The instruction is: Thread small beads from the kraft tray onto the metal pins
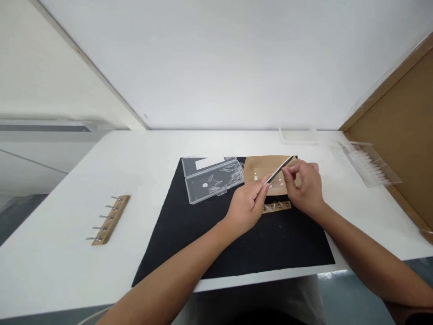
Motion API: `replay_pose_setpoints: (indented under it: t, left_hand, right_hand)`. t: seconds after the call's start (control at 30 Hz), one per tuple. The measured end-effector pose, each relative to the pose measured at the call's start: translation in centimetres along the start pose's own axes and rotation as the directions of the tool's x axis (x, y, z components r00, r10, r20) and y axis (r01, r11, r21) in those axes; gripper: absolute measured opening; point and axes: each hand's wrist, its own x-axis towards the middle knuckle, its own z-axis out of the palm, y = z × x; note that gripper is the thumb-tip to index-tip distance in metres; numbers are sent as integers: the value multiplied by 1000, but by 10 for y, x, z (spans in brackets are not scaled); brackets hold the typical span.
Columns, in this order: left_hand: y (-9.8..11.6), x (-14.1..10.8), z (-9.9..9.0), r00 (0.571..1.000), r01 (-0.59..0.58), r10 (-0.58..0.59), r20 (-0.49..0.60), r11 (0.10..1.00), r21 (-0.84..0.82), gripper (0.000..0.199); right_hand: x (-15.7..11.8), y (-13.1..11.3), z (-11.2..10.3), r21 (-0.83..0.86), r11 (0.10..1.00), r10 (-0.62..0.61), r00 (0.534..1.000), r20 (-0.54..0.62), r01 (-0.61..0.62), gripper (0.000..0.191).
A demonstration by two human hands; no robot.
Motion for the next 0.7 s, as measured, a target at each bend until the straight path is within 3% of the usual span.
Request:
replay_pose_setpoints:
  t: [0.1, 0.2, 0.33, 0.47, 0.57, 0.7]
  left_hand:
    - [-2, 1, 0, 1000, -20, 20, -13, 1000, 4, 41]
    - [-3, 2, 1, 1000, -16, 16, -12, 1000, 27, 41]
    - [-3, 2, 1, 1000, -17, 18, -16, 999, 43, 41]
    - [-3, 2, 1, 1000, -20, 21, -22, 998, 53, 43]
    - [-3, 2, 1, 999, -23, 25, -35, 998, 52, 43]
    - [-2, 1, 1, 999, -23, 24, -30, 999, 42, 44]
  right_hand:
    - [0, -2, 1, 20, 999, -39, 998, 50, 38, 20]
    - [-1, -2, 2, -18, 1000, -6, 1000, -3, 6, 20]
    - [-1, 0, 4, 12, 999, -39, 997, 73, 38, 22]
    - [-1, 0, 5, -26, 999, 22, 1000, 2, -22, 22]
    - [-1, -1, 5, 23, 999, -27, 998, 63, 26, 23]
    - [0, -1, 4, -40, 999, 5, 999, -41, -6, 21]
